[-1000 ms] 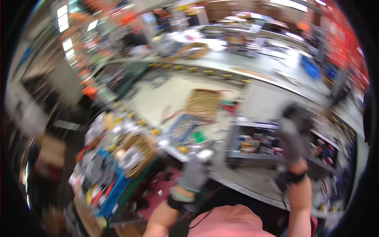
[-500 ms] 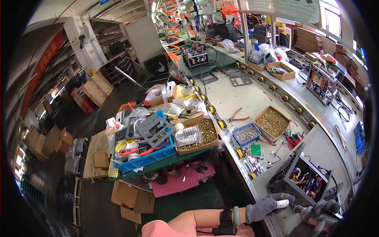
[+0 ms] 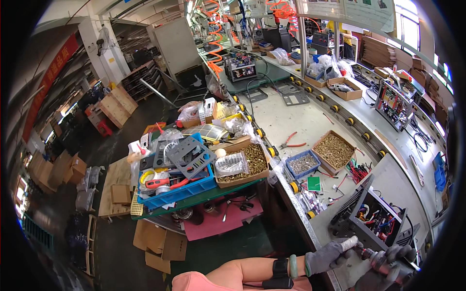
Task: Assembling electronic components and wiring into metal equipment housings on a production line.
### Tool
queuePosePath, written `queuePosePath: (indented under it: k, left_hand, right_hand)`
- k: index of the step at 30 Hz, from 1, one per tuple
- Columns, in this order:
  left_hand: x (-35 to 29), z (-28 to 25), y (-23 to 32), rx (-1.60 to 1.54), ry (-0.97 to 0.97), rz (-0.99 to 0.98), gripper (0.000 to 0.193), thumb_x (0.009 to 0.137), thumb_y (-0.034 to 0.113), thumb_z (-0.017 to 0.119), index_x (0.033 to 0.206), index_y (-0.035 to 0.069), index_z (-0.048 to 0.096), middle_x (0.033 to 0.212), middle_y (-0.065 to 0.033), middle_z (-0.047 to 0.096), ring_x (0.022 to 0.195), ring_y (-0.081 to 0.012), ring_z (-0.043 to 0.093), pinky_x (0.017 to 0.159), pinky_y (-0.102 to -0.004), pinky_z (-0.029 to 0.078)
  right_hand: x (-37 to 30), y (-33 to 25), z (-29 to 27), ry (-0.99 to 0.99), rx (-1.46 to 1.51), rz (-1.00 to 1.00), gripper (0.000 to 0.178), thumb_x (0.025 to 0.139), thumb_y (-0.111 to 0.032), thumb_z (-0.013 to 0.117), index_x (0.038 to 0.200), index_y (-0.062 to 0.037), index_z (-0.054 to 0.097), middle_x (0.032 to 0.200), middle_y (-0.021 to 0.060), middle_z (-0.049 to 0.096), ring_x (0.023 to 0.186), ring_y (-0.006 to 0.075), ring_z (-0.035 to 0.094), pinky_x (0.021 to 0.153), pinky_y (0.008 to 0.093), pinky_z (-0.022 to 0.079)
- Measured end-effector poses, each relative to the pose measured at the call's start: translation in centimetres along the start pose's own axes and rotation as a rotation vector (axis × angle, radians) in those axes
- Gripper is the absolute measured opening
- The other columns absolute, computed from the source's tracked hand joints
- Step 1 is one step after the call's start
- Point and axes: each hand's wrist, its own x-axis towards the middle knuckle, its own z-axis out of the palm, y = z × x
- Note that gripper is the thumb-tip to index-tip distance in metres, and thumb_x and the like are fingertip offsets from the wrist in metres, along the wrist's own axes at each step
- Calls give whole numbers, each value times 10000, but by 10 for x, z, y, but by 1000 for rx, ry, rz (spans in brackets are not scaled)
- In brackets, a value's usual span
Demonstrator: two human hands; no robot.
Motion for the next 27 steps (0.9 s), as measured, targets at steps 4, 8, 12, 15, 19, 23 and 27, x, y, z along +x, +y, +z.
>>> queuePosePath:
  k: [4, 8, 12, 15, 19, 23, 27]
  left_hand:
    - [1, 4, -1, 6, 8, -21, 316, 1038, 369, 467, 1202, 122, 576, 690, 88, 432, 470, -12, 328, 392, -180, 261]
    - [-7, 6, -3, -168, -21, -83, 336, 1005, 222, 476, 1303, 68, 502, 776, 74, 446, 551, -12, 379, 452, -162, 326]
    - [2, 20, -15, 133, 60, 216, 337, 1047, 354, 460, 1149, 81, 630, 856, 39, 624, 634, -31, 548, 515, -170, 423]
    - [10, 28, -18, -45, 44, 38, 340, 1025, 335, 511, 1184, 50, 604, 925, -21, 658, 679, -102, 601, 574, -232, 503]
    - [10, 20, 12, 511, -29, -146, 426, 1032, 420, 450, 1163, 49, 615, 820, -1, 586, 624, -87, 499, 608, -252, 457]
    - [14, 17, 59, 1304, 128, 556, 283, 906, 239, 665, 1108, 41, 643, 810, -13, 605, 620, -103, 516, 609, -275, 468]
    - [54, 32, 88, 1879, 57, 913, 211, 776, 125, 752, 966, 54, 692, 867, -119, 675, 686, -255, 648, 625, -328, 513]
  right_hand:
    - [-5, -6, -6, 73, -128, -9, 557, 761, -202, 634, 1264, -66, 437, 939, 41, 399, 751, 118, 424, 495, 268, 372]
    - [-10, -11, 0, 15, 190, 64, 483, 812, -251, 664, 1218, -72, 474, 966, 69, 470, 781, 162, 491, 541, 310, 437]
    - [-13, -10, 10, 334, 36, -137, 484, 862, -346, 688, 1227, -79, 517, 1023, 119, 560, 827, 219, 580, 601, 365, 518]
    - [-7, -15, 10, 409, -181, -219, 504, 836, -289, 663, 1286, -137, 494, 1021, 71, 555, 792, 181, 560, 605, 352, 517]
    - [9, -39, 1, 362, -109, -109, 528, 790, -262, 746, 1235, -172, 476, 923, 69, 545, 726, 202, 568, 519, 357, 494]
    - [20, -58, -3, 474, -176, -193, 555, 726, -253, 689, 1238, -190, 482, 901, 37, 513, 689, 159, 533, 525, 333, 484]
    - [22, -55, -3, 435, -261, -262, 528, 792, -277, 590, 1271, -87, 474, 951, 41, 507, 682, 93, 475, 646, 270, 390]
